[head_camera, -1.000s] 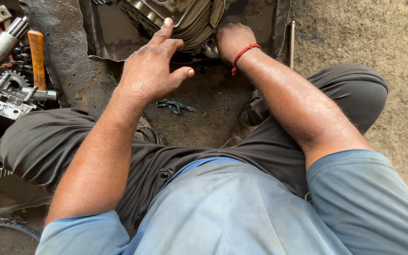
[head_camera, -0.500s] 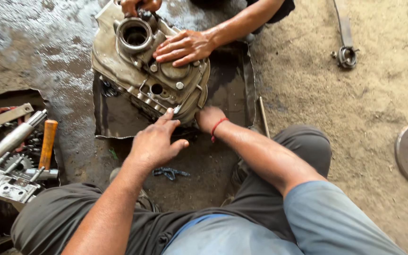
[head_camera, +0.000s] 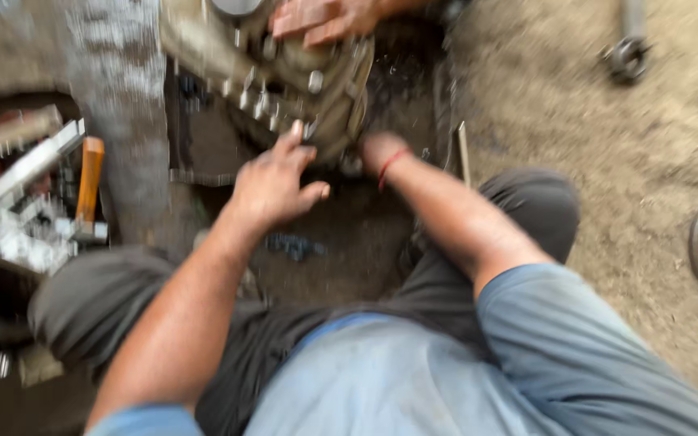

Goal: The person sits on the floor and uses a screwdriver to adjust components on a disassembled engine block. He wipes his hands on his trousers and continues to manipulate the engine parts with his hands and the tool.

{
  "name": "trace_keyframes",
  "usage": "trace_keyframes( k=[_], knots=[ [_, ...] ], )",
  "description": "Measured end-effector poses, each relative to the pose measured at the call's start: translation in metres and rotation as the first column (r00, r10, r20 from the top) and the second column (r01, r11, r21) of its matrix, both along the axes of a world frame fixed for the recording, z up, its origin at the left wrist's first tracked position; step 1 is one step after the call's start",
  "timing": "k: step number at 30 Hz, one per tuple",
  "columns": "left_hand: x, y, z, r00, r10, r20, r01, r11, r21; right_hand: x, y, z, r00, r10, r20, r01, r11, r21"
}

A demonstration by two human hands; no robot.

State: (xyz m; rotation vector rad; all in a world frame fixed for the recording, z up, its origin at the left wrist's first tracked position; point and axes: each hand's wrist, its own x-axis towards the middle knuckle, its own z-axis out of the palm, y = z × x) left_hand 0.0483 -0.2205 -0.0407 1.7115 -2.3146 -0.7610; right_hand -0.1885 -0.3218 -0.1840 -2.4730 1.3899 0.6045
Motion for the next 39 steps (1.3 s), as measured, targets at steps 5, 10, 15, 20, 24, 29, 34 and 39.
trace_keyframes(
  k=[5, 10, 15, 20, 24, 29, 34, 39],
  knots=[
    [-0.003, 0.0, 0.002, 0.993, -0.017, 0.12, 0.005, 0.995, 0.097, -0.009, 0.0, 0.025, 0.982, -0.119, 0.147, 0.112, 0.992, 0.054],
    [-0.012, -0.001, 0.015, 0.974, -0.058, 0.217, 0.024, 0.988, 0.155, -0.016, 0.015, 0.061, 0.952, -0.248, 0.179, 0.224, 0.964, 0.144],
    [-0.012, 0.002, 0.019, 0.966, -0.054, 0.254, 0.011, 0.986, 0.166, -0.028, 0.023, 0.091, 0.947, -0.316, 0.055, 0.3, 0.933, 0.197],
    [-0.01, 0.008, 0.015, 0.965, -0.037, 0.259, -0.004, 0.988, 0.156, -0.051, 0.023, 0.131, 0.926, -0.358, 0.119, 0.327, 0.919, 0.219],
    [-0.005, 0.017, 0.02, 0.993, 0.022, 0.116, -0.019, 1.0, -0.02, -0.072, 0.023, 0.169, 0.897, -0.384, 0.219, 0.297, 0.89, 0.345],
    [0.004, 0.033, 0.036, 0.982, 0.106, -0.154, -0.124, 0.985, -0.118, -0.095, 0.038, 0.22, 0.79, -0.386, 0.476, 0.087, 0.839, 0.537],
    [0.004, 0.047, 0.048, 0.94, 0.067, -0.334, -0.153, 0.959, -0.237, -0.104, 0.052, 0.251, 0.585, -0.426, 0.69, -0.191, 0.755, 0.628],
    [-0.005, 0.056, 0.053, 0.914, -0.034, -0.404, -0.098, 0.948, -0.301, -0.103, 0.062, 0.259, 0.55, -0.443, 0.708, -0.212, 0.746, 0.631]
  ],
)
